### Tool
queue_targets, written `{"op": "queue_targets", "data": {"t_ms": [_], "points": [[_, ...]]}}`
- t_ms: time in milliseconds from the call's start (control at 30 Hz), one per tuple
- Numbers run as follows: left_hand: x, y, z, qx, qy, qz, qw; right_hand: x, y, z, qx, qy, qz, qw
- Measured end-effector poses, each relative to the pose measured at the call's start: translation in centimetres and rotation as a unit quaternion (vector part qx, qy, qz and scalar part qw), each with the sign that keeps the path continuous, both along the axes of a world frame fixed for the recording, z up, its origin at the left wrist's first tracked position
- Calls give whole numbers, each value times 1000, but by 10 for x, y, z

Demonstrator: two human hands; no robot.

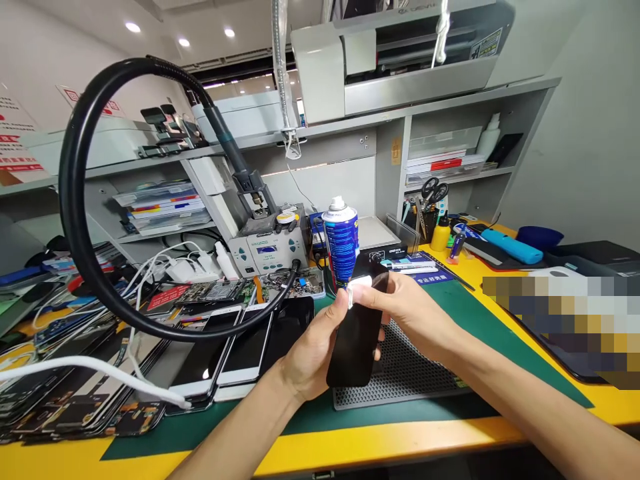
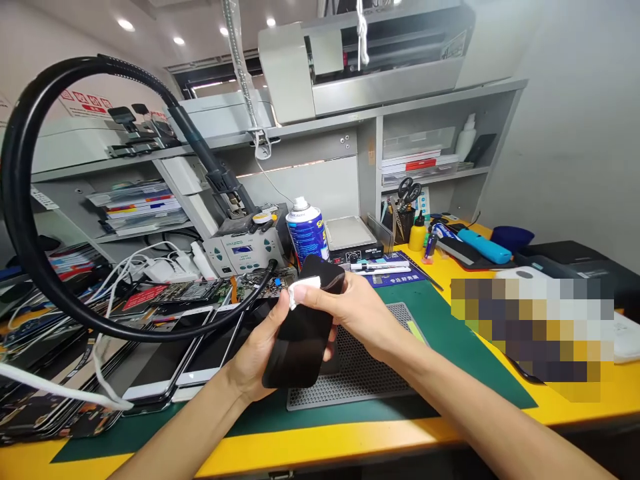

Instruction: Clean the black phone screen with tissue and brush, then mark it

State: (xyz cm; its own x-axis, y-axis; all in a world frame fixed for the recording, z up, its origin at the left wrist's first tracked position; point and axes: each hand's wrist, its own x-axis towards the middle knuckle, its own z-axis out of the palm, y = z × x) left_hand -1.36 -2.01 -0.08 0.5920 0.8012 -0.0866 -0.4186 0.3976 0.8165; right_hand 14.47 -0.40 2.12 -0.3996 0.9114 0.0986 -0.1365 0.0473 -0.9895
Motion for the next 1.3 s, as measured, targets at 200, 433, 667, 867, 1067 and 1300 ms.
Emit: {"op": "queue_targets", "data": {"t_ms": [200, 433, 667, 867, 1067, 1300], "points": [[0, -1, -5, -21, 31, -27, 999, 5, 3, -1, -36, 35, -52, 997], [-3, -3, 1, -47, 28, 21, 998, 11, 9, -1, -57, 88, -13, 994], [-8, 1, 5, -66, -8, 37, 997, 20, 18, -3, -42, 121, -45, 991], [-13, 1, 8, -39, -27, 25, 999, 29, 22, 4, -25, 140, -64, 988], [-11, -4, 17, 33, 10, 67, 997, 40, 28, 3, 20, 78, -167, 983], [2, -11, 30, 359, 344, 288, 818, 40, 22, 4, 40, 7, -60, 997]]}}
